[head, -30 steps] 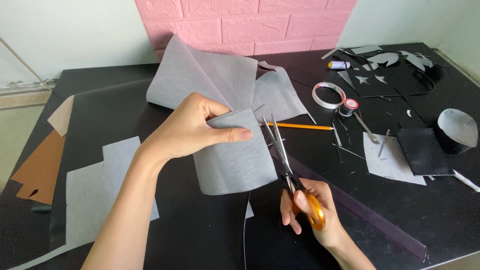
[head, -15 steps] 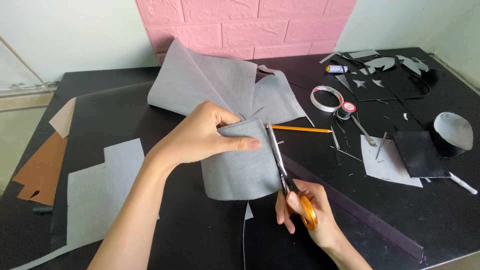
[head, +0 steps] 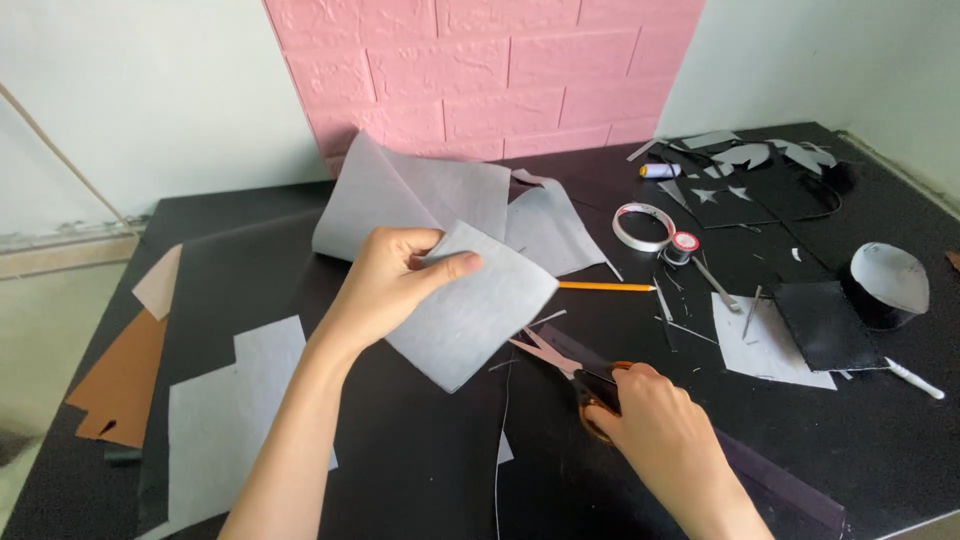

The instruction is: Measuring and marking a piece of leather with a ruler and pencil, then cutting it out with scissors and adhering it to a wall.

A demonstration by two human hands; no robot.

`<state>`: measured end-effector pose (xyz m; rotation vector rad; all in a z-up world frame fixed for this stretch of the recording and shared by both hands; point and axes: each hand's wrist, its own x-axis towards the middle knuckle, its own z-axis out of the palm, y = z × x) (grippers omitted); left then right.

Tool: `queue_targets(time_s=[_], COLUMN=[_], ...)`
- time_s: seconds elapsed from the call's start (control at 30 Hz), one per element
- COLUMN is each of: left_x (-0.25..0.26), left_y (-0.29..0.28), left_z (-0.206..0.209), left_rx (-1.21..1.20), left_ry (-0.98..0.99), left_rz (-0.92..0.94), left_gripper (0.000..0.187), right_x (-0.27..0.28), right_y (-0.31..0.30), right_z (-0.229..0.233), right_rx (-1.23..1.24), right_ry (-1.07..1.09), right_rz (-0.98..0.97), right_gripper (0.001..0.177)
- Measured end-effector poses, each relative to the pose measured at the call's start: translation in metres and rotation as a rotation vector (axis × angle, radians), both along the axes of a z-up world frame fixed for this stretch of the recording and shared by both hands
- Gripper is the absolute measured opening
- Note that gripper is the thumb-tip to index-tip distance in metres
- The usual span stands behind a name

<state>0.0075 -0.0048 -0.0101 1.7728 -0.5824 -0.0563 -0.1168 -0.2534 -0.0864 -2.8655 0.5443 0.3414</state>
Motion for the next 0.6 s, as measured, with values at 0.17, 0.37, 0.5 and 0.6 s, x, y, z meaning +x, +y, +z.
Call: queue_targets(time_s=[0.17, 0.37, 0.5, 0.6], left_x=[0.013, 0.018, 0.019, 0.014], left_y=[-0.003, -0.012, -0.016, -0.018], left_z=[-0.017, -0.031, -0.033, -0.029], left_rx=[-0.095, -0.188, -0.196, -0.184], left_ry=[-0.058, 0.063, 0.108, 0.133], left_rz=[0.133, 0.223, 0.207, 0.189], left_gripper=[0.059, 0.048, 0.031, 0.039], right_x=[0.008, 0.006, 0.001, 0.002], right_y=[-0.012, -0.018, -0.028, -0.03], right_z=[-0.025, -0.015, -0.021, -0.025], right_rx=[-0.246, -0.167, -0.104, -0.161], right_ry=[-0.001, 0.009, -0.053, -0.01], right_rz=[0.087, 0.057, 0.05, 0.081], right_gripper=[0.036, 0.034, 0.026, 0.03])
